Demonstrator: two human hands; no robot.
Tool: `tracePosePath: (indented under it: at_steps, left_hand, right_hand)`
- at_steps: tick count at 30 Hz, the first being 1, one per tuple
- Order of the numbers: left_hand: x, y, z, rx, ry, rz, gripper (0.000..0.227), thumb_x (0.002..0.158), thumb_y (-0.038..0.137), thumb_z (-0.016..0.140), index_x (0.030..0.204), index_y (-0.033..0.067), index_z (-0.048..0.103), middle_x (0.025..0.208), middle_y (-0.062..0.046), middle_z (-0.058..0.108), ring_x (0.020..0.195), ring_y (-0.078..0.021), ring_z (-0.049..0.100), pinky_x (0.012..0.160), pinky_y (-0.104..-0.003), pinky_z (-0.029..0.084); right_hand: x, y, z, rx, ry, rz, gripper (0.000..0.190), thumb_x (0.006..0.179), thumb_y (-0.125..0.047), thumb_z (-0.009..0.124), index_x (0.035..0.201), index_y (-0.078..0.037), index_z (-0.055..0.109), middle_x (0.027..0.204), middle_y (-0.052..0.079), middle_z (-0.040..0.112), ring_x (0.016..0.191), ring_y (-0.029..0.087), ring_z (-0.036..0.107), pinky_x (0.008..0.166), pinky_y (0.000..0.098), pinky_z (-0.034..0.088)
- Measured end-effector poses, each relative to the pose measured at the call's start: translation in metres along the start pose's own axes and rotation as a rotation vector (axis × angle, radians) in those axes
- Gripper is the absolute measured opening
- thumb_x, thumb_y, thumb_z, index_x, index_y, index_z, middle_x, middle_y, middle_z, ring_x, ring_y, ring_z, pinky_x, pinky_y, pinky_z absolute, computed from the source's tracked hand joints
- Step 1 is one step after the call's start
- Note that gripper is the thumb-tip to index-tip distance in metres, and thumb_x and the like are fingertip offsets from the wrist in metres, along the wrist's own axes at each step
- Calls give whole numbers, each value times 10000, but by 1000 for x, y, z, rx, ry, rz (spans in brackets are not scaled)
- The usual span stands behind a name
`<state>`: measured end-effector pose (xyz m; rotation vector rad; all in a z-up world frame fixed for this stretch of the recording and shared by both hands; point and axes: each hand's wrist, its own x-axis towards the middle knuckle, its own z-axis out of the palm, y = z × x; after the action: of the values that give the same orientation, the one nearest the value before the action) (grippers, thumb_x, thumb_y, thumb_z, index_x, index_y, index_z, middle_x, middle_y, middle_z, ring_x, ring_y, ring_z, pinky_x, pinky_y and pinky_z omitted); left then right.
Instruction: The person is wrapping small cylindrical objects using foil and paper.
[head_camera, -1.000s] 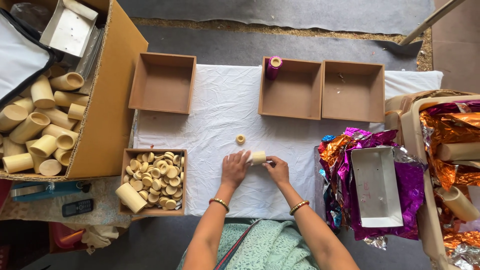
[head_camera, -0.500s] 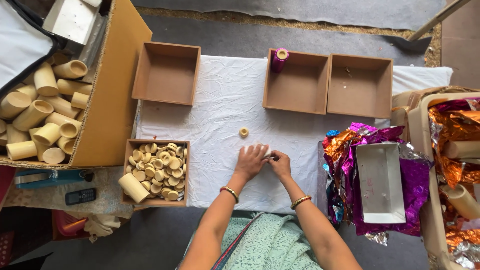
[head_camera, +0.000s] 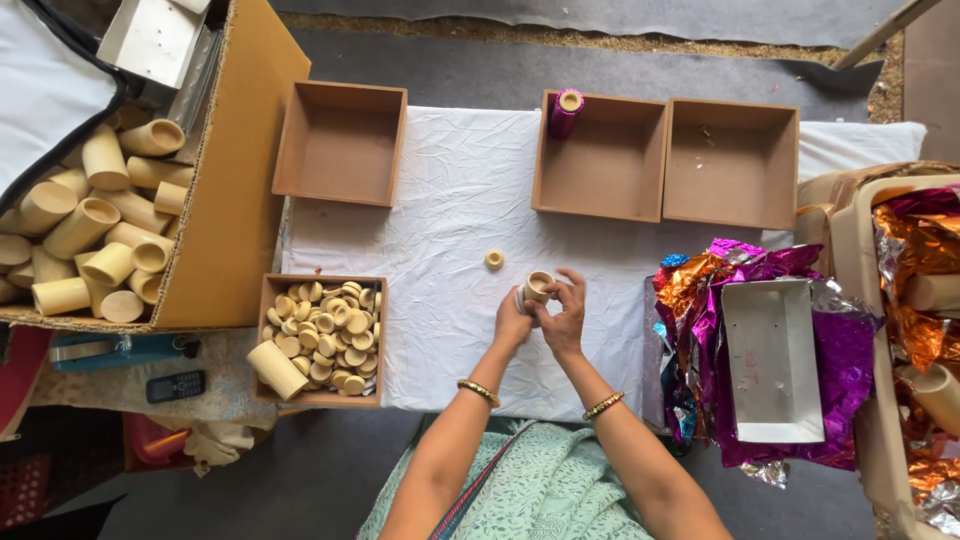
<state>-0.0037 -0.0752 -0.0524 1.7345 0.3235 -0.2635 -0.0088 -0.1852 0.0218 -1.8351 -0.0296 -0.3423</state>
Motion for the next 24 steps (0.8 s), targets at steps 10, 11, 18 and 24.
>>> tracePosePath:
  at_steps: [10, 11, 18, 24]
  left_hand:
    - [-13, -22, -21, -211, -164, -455, 259, 873, 34, 693, 1123, 15, 629, 884, -152, 668, 718, -304, 646, 612, -440, 512]
    - [-14, -22, -31, -212, -150, -465, 243, 897, 61, 653, 1138, 29, 641, 896, -140, 694, 703, -279, 669, 611, -423, 532]
    - [-11, -46, -67, -483, 78, -475, 300, 899, 101, 622, 1177, 2, 676, 955, -115, 730, 773, -209, 691, 671, -354, 546]
    - [-8, -49, -78, -605, 91, -388, 383, 841, 5, 577, 1209, 25, 682, 1065, -94, 761, 913, -182, 744, 819, -321, 596]
  right_hand:
    - [31, 5, 0, 10, -180, 45, 420, 732, -62, 857, 1074, -46, 615, 1296, 107, 692, 1195, 221, 686, 1032, 342, 560]
    - [40, 1, 6, 47, -121, 120, 515, 741, -70, 851, 1182, -60, 585, 1254, 96, 693, 1158, 208, 691, 1028, 326, 564]
    - [67, 21, 18, -223, -118, -26, 675, 728, -19, 874, 1337, -109, 598, 1285, 134, 704, 1187, 293, 683, 982, 399, 565]
    - [29, -7, 8, -486, 78, -257, 786, 645, 78, 742, 1391, -58, 536, 1305, 195, 623, 1232, 389, 589, 1076, 474, 453]
